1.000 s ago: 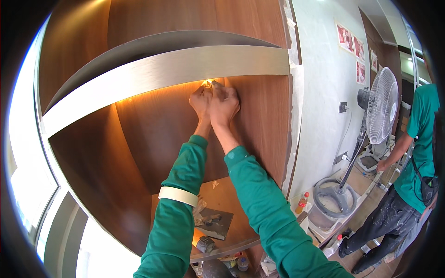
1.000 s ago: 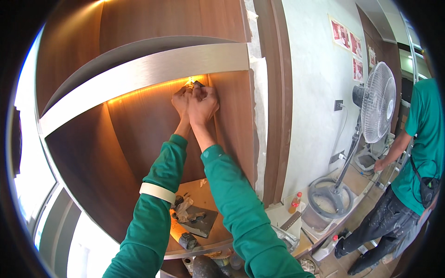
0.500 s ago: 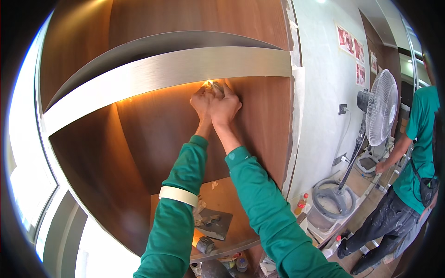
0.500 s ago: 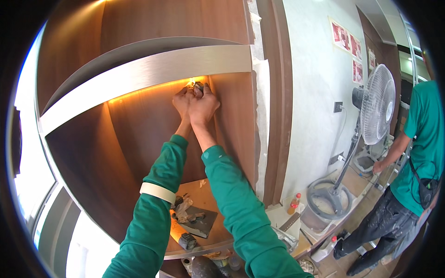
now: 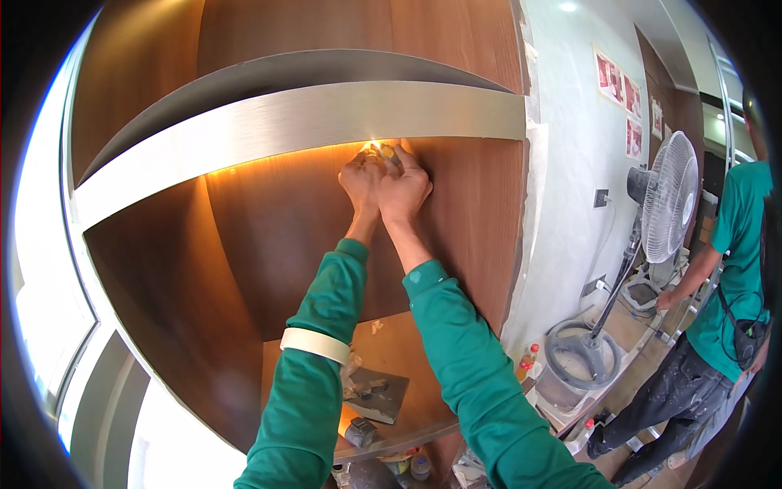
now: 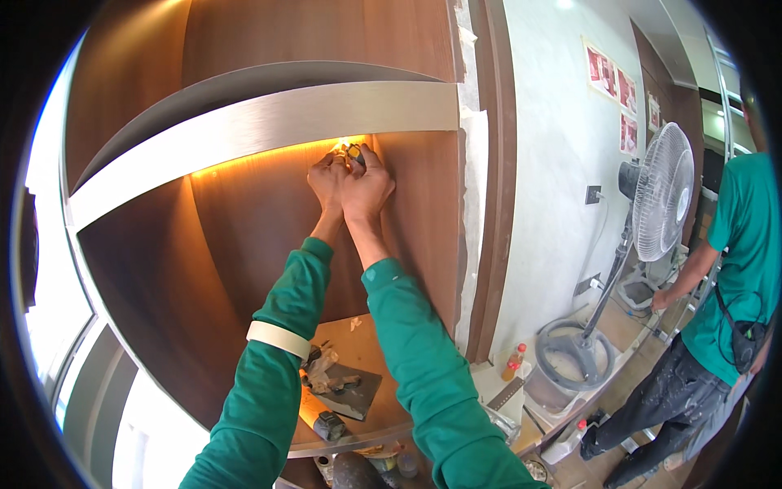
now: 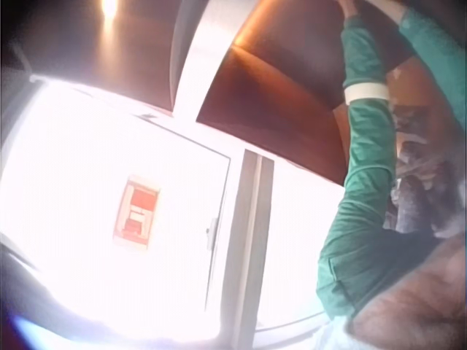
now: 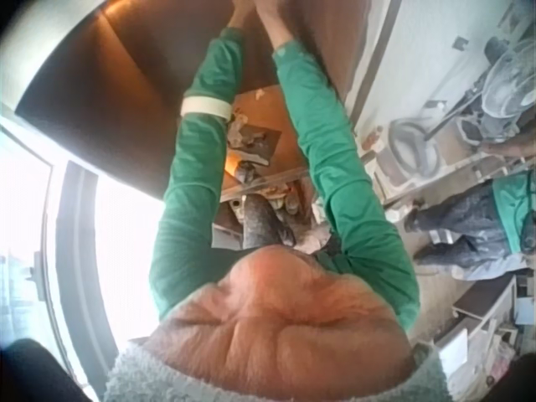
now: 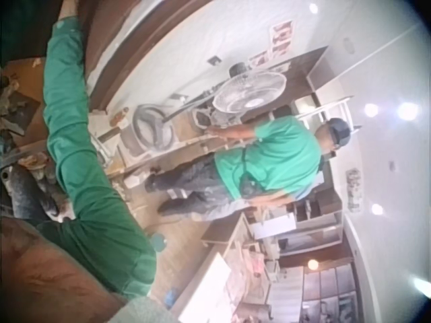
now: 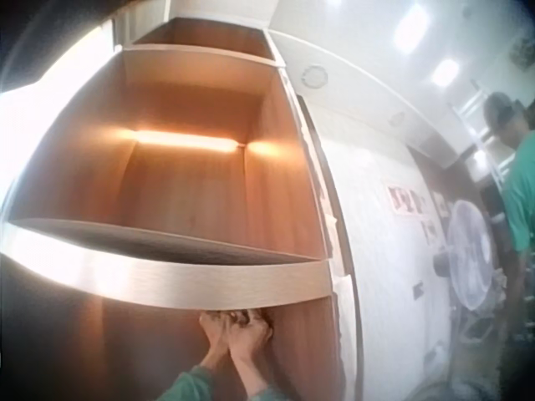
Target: The person installs an LED strip along the inner edge of a curved wooden cabinet. They use a small handheld tool to press and adjust the strip into place, working continuously along the curve. A second person is visible in the background using a floor polisher.
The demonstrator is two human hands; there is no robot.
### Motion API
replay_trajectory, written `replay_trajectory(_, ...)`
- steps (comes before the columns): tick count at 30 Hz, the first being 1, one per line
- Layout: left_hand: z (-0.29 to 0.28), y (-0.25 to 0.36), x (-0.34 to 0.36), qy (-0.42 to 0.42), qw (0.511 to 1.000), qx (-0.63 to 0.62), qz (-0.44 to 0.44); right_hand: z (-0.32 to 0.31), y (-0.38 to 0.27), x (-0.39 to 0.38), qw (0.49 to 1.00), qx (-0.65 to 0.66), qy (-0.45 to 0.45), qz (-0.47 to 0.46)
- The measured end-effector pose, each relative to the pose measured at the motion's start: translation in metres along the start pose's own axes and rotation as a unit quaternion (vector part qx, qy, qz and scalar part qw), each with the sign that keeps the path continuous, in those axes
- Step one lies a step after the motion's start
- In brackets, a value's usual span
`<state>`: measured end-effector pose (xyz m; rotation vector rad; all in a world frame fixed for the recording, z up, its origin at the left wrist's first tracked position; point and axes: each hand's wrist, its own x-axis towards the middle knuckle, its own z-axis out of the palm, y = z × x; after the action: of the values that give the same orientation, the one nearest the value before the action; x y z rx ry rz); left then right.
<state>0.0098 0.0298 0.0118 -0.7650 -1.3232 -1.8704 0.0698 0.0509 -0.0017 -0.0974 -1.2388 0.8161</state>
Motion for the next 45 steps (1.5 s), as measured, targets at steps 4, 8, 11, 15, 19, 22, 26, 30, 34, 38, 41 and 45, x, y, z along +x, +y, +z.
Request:
replay_trajectory(4, 0.002, 0.010, -0.003, 0.002, 1.000, -0.020, -0.002, 0.001, 0.001, 0.003, 1.000, 0.001, 0.005, -0.001)
replay_trajectory(8, -0.001, -0.003, 0.004, -0.005, 0.999, 0.035, -0.005, 0.002, -0.008, 0.002, 1.000, 0.001, 0.029, -0.004)
replay_trajectory(11, 0.001, -0.002, 0.001, -0.002, 1.000, 0.027, 0.001, 0.005, -0.001, 0.007, 0.999, 0.015, 0.037, -0.014)
replay_trajectory(15, -0.003, 0.006, -0.002, -0.003, 1.000, 0.015, 0.001, 0.003, -0.007, 0.011, 0.995, -0.061, -0.020, 0.081)
replay_trajectory(19, -0.003, 0.008, -0.004, -0.016, 1.000, 0.000, 0.003, 0.001, -0.014, 0.013, 0.998, -0.039, -0.030, 0.045)
replay_trajectory(22, -0.006, 0.004, -0.001, -0.019, 1.000, -0.012, 0.010, 0.005, -0.014, 0.012, 0.999, -0.025, -0.030, 0.007)
replay_trajectory(26, 0.000, -0.005, 0.000, -0.006, 1.000, -0.009, 0.012, 0.004, -0.014, 0.013, 0.999, -0.008, -0.030, -0.010)
replay_trajectory(30, 0.001, -0.005, 0.000, -0.010, 0.999, -0.033, -0.001, 0.002, -0.010, 0.016, 0.998, -0.007, -0.032, -0.046)
replay_trajectory(34, -0.007, -0.001, 0.002, -0.029, 0.999, -0.014, -0.003, -0.004, -0.004, 0.010, 0.993, -0.077, -0.058, -0.069)
replay_trajectory(38, -0.009, 0.006, 0.000, -0.031, 0.999, -0.019, -0.002, -0.009, -0.005, 0.007, 0.993, -0.049, -0.078, -0.069)
replay_trajectory(41, -0.008, 0.013, 0.001, -0.032, 0.999, -0.022, -0.006, -0.007, -0.006, 0.009, 0.995, -0.045, -0.058, -0.070)
replay_trajectory(45, -0.009, 0.011, 0.000, -0.021, 1.000, 0.007, 0.000, -0.003, -0.016, 0.005, 0.998, 0.056, -0.034, 0.025)
